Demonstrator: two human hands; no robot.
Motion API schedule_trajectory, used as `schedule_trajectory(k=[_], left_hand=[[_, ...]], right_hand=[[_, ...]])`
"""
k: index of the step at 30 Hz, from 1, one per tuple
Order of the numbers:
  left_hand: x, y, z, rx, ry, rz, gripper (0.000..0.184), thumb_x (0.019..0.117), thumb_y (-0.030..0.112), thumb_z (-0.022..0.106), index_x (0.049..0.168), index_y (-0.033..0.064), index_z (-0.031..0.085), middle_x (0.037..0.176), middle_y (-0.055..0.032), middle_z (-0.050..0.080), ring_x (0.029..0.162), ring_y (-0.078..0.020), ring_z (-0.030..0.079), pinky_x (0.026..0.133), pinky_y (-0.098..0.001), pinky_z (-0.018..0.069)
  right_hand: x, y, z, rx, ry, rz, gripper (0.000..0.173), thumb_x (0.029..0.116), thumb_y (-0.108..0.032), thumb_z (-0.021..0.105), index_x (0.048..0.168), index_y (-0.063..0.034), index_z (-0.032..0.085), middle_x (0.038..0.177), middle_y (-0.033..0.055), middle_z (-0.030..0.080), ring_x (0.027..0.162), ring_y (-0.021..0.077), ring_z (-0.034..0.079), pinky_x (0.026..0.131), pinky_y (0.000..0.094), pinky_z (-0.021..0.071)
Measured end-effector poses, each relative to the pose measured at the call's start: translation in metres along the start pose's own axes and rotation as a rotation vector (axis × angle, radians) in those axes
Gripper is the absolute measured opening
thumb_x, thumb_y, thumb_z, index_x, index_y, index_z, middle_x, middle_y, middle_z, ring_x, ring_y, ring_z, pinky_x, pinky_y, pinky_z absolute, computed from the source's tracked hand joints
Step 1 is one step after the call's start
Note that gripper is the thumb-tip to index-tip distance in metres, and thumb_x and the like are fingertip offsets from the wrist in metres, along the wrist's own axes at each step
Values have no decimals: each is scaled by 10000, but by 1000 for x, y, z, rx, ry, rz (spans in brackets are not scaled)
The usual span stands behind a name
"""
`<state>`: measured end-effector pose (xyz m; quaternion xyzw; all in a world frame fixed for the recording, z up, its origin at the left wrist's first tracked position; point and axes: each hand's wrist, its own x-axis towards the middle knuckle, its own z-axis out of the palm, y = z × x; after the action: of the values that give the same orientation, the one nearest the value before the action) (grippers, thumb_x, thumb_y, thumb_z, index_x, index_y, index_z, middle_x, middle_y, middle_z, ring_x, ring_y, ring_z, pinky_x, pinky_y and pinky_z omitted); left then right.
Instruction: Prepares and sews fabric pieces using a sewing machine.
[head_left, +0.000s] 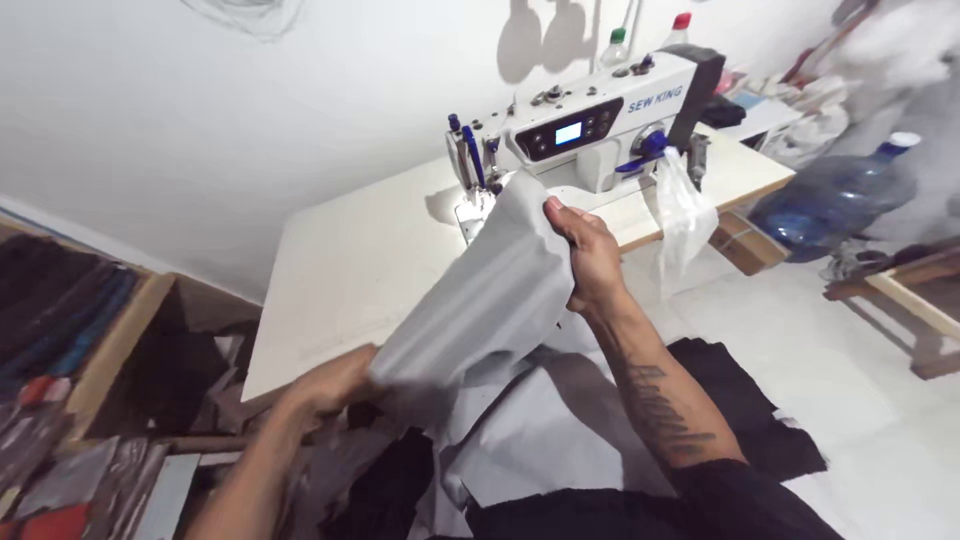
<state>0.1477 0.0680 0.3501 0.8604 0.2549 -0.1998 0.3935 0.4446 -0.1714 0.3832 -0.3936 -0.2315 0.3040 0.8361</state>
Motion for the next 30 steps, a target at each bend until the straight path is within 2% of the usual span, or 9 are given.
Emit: schedule_trajectory(k=[2, 4, 7, 10, 15, 18, 21, 27, 30], left_hand=[[-11, -47, -6, 59, -108, -17, 78, 821, 96, 750, 896, 79, 736, 806, -26, 712, 730, -136, 673, 710, -410, 586], [-36, -82, -27, 134, -88, -100, 84, 862, 84, 745, 785, 56, 729, 671, -30, 677, 583, -129, 625, 584, -368, 538], [-94, -54, -92, 379, 385, -238, 62, 905, -50, 685, 891, -24, 740, 787, -206, 687, 722, -352, 657, 676, -576, 535], [-107, 19, -160, 521, 925, -290, 207, 1010, -10, 570, 1153, -132, 657, 1128, -468, 595, 1102, -700, 537, 918, -860, 337], [2, 77, -193, 750, 986, 416, 285, 1003, -13, 470, 1204, -63, 665, 1284, -314, 629, 1252, -516, 566, 1084, -674, 385], [84, 63, -125, 715, 788, 682, 382, 1008, 9, 477, 1356, 39, 632, 1517, -164, 530, 1361, -326, 560, 1110, -510, 474], [125, 3, -69, 742, 821, 556, 488, 1048, 115, 495, 1532, 69, 459, 1633, -166, 376, 1387, -346, 533, 1079, -521, 494], [142, -109, -59, 154, 1275, -111, 850, 989, 452, 594, 1582, -56, 257, 1662, -311, 161, 1532, -473, 215, 1229, -612, 249], [135, -130, -77, 81, 1199, -446, 963, 966, 612, 552, 1562, -94, 282, 1637, -373, 152, 1527, -554, 113, 1196, -738, 97]], right_hand=[[1, -12, -9, -17, -3, -49, 407, 1100, -322, 434, 877, -68, 662, 723, 53, 671, 636, 117, 664, 579, 310, 584], [2, -16, -17, -59, -15, -110, 401, 1099, -323, 453, 865, -72, 660, 707, 50, 664, 610, 114, 655, 556, 302, 579], [-3, 3, -3, -178, -72, -158, 334, 1084, -265, 497, 840, -96, 650, 660, -3, 629, 573, 77, 611, 534, 277, 547], [-56, 47, 56, -238, -375, -108, 211, 1023, -57, 542, 848, -68, 661, 684, -70, 652, 627, -14, 619, 596, 199, 537], [-142, 106, 123, -500, -1068, -289, 141, 899, -109, 750, 875, 29, 739, 750, 123, 708, 713, 204, 701, 684, 372, 571], [-113, 97, 99, -462, -1227, -230, 340, 910, -105, 750, 1232, -3, 709, 1078, 104, 762, 952, 149, 736, 866, 337, 603], [-69, 89, 39, -562, -1038, -183, 272, 964, -129, 693, 1196, 12, 706, 1113, 81, 758, 987, 85, 725, 893, 285, 602], [-13, 89, -26, -648, -687, -33, 217, 975, -120, 687, 1137, 22, 715, 962, 30, 763, 826, 60, 716, 771, 254, 619], [3, 106, -13, -657, -655, -58, 195, 976, -122, 688, 1119, 7, 723, 944, 29, 761, 806, 65, 717, 747, 251, 622]])
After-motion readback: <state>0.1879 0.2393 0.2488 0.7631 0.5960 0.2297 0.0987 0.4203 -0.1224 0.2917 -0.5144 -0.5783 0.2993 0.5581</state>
